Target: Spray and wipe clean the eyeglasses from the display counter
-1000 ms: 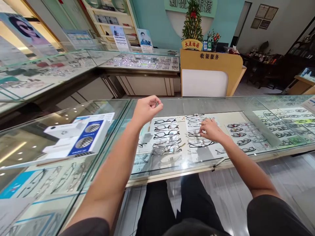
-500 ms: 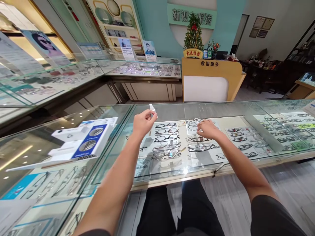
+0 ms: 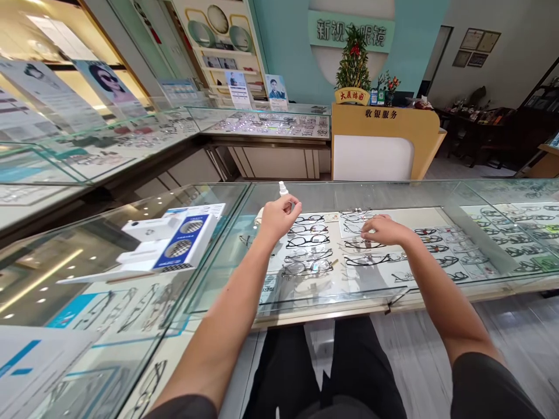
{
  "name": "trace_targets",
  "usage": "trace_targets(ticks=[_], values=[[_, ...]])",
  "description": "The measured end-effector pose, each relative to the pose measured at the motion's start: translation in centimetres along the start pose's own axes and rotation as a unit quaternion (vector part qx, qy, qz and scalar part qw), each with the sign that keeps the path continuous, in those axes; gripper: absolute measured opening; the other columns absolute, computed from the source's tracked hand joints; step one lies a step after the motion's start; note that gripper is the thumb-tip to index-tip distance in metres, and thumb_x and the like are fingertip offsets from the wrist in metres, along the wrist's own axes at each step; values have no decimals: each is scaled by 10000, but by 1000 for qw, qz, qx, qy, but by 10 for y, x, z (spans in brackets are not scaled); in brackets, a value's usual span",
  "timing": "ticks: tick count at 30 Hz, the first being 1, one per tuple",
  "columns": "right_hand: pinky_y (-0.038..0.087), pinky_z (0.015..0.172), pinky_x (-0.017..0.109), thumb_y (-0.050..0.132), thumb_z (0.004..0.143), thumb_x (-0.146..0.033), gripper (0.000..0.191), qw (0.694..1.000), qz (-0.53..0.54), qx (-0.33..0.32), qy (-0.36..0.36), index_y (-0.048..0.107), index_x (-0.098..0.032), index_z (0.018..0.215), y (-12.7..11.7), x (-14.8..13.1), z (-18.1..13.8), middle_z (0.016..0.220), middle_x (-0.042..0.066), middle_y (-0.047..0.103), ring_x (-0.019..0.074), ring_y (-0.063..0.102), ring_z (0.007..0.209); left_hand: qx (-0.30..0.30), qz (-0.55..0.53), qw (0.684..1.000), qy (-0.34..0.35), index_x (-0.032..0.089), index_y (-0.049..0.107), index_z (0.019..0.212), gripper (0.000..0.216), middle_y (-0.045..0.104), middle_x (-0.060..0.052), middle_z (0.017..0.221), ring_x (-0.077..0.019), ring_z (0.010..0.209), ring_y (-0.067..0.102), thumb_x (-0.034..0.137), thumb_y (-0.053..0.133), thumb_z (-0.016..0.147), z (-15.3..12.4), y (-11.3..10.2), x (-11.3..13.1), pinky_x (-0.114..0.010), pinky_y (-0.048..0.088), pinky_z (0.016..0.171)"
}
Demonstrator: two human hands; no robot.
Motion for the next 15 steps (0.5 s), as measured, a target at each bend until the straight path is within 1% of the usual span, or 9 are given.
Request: trace_targets(ticks=[2,3,6,8,9,11,13,15], values=[[358,1258,516,542,1014,-407,372,999,33,16,-24,853,-234,1123,-10,-9,-7,1384,94,788,344,626,1397,-8,-7,1000,5,224,632,726,149,335,76,507,-126,527,354,348,624,808,-1,3,2,-294,314,615],[366,1258,521,550,1014,-428,387,996,62,39,-42,844,-228,1169,-16,-16,-10,1414,100,772,344,612,1415,-14,-12,1000,8,223,637,729,154,344,75,508,-126,528,362,353,627,811,-2,5,4,-292,321,613],[370,1263,561,593,1006,-448,400,974,148,138,-100,816,-228,1256,-34,-37,-9,1448,113,746,339,596,1430,-38,-30,999,20,219,670,756,184,402,65,523,-127,533,404,385,640,831,-5,11,11,-284,353,595],[361,1272,586,629,1000,-414,368,955,179,194,-135,804,-248,1278,-39,-51,-3,1454,104,741,326,585,1439,-69,-56,996,32,213,716,813,217,519,44,572,-130,552,462,425,675,840,-8,17,17,-278,386,581],[361,1274,593,647,996,-395,354,946,191,215,-152,800,-260,1285,-39,-58,2,1456,96,739,318,579,1444,-83,-73,993,38,209,740,851,244,601,24,625,-132,569,500,449,702,838,-9,20,19,-276,409,579],[370,1276,591,676,989,-374,350,929,213,243,-179,789,-279,1307,-37,-69,12,1466,85,730,304,567,1458,-98,-109,988,50,200,775,916,309,750,-32,796,-140,619,585,494,760,821,-10,25,23,-277,459,587],[390,1271,579,687,988,-364,359,916,237,252,-202,782,-293,1327,-32,-76,22,1472,79,722,294,561,1467,-87,-134,985,59,196,791,935,347,814,-78,941,-160,683,661,521,791,815,-10,26,24,-278,495,596],[404,1268,571,684,996,-372,366,904,263,254,-221,775,-312,1346,-25,-79,29,1484,78,713,290,558,1475,-66,-143,985,67,198,796,938,344,831,-90,985,-180,737,712,529,785,842,-10,27,23,-277,515,600]])
Point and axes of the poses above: each hand's wrist, its own z-axis towards the middle knuckle, its own y-axis out of the palm, x = y × z, the point moved 7 cm from there along z, towards the middle knuckle
